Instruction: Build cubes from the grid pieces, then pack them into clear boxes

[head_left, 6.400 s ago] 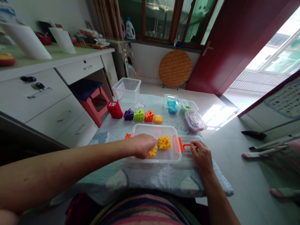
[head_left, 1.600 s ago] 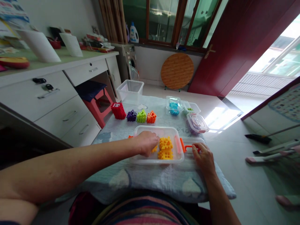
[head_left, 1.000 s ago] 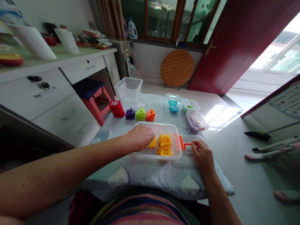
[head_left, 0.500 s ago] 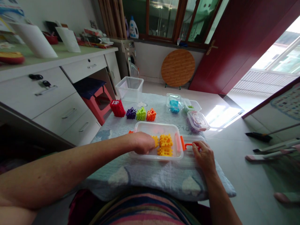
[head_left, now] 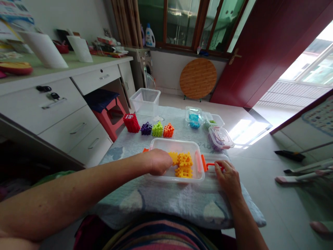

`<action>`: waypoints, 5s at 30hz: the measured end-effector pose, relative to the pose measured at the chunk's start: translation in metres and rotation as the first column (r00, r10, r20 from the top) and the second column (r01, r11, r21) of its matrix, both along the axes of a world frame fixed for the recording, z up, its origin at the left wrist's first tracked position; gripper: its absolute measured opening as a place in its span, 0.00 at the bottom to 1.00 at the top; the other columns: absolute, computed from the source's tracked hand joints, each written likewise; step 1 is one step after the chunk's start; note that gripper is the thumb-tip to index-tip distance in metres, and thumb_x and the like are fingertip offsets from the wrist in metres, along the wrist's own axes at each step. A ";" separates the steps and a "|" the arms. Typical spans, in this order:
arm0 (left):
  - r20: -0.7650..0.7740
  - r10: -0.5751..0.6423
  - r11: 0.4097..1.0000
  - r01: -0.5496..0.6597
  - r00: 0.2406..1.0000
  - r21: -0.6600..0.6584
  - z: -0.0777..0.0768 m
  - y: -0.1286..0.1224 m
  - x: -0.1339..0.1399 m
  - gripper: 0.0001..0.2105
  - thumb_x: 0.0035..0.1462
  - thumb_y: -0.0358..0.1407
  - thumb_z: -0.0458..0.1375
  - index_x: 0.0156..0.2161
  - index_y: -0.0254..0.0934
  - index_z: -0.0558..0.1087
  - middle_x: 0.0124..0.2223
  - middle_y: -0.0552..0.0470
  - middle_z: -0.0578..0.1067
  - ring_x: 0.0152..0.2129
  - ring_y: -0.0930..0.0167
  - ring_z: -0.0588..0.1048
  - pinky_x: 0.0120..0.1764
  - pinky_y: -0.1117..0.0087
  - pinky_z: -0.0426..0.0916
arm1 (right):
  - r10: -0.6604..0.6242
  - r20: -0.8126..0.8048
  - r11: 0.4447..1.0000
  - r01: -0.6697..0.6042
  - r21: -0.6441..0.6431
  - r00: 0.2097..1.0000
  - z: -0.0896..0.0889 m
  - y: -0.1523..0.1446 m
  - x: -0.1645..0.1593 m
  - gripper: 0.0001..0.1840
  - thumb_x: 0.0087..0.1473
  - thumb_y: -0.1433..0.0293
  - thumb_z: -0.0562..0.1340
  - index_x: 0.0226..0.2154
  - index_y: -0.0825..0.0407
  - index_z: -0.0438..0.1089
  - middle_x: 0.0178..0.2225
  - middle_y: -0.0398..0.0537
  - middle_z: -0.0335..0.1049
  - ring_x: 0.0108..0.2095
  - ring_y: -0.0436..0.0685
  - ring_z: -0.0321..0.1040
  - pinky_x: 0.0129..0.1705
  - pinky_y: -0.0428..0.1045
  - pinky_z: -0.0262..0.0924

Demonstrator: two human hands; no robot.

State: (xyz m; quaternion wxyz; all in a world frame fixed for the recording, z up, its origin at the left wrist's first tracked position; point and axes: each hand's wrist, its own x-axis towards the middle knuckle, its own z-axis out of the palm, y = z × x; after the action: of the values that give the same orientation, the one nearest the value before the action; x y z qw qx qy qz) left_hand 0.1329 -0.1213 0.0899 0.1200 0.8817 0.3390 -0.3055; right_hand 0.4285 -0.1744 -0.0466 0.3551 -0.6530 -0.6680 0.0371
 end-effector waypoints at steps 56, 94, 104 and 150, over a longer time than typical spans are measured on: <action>0.203 0.203 0.899 -0.264 0.958 0.350 -0.061 0.173 0.002 0.30 0.37 0.41 0.65 0.50 0.40 0.70 0.44 0.46 0.79 0.45 0.54 0.72 0.55 0.49 0.55 | -0.006 -0.013 1.000 0.006 -0.009 1.000 -0.004 -0.001 0.002 0.13 0.58 0.61 0.55 0.33 0.50 0.71 0.35 0.50 0.73 0.38 0.59 0.68 0.43 0.53 0.61; 0.352 -0.385 0.909 0.286 0.853 0.303 -0.015 0.009 -0.014 0.11 0.47 0.33 0.62 0.39 0.36 0.72 0.40 0.44 0.75 0.40 0.61 0.71 0.42 0.64 0.65 | -0.006 0.000 1.000 0.006 -0.001 1.000 0.002 0.000 -0.002 0.14 0.57 0.61 0.55 0.31 0.51 0.71 0.33 0.50 0.72 0.36 0.58 0.68 0.42 0.53 0.60; 0.383 -0.389 0.921 0.351 0.838 0.168 -0.027 0.015 -0.010 0.08 0.47 0.30 0.61 0.35 0.41 0.74 0.37 0.47 0.76 0.35 0.63 0.69 0.36 0.64 0.62 | -0.003 0.005 1.000 0.003 -0.010 1.000 0.001 0.001 0.000 0.14 0.57 0.61 0.55 0.31 0.51 0.72 0.33 0.49 0.72 0.36 0.58 0.67 0.41 0.52 0.60; 0.057 -0.218 0.961 0.225 0.974 -0.162 -0.004 0.010 -0.011 0.16 0.45 0.20 0.55 0.33 0.41 0.80 0.33 0.54 0.81 0.25 0.72 0.71 0.26 0.73 0.57 | 0.002 0.007 1.000 -0.002 -0.010 1.000 0.002 0.001 -0.001 0.14 0.57 0.61 0.55 0.31 0.51 0.71 0.33 0.49 0.72 0.36 0.59 0.67 0.41 0.52 0.60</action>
State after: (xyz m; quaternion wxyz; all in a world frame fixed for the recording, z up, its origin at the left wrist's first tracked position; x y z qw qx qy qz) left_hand 0.1220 -0.1115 0.0856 0.1652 0.9066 0.2091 -0.3271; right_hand 0.4277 -0.1732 -0.0448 0.3494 -0.6544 -0.6695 0.0386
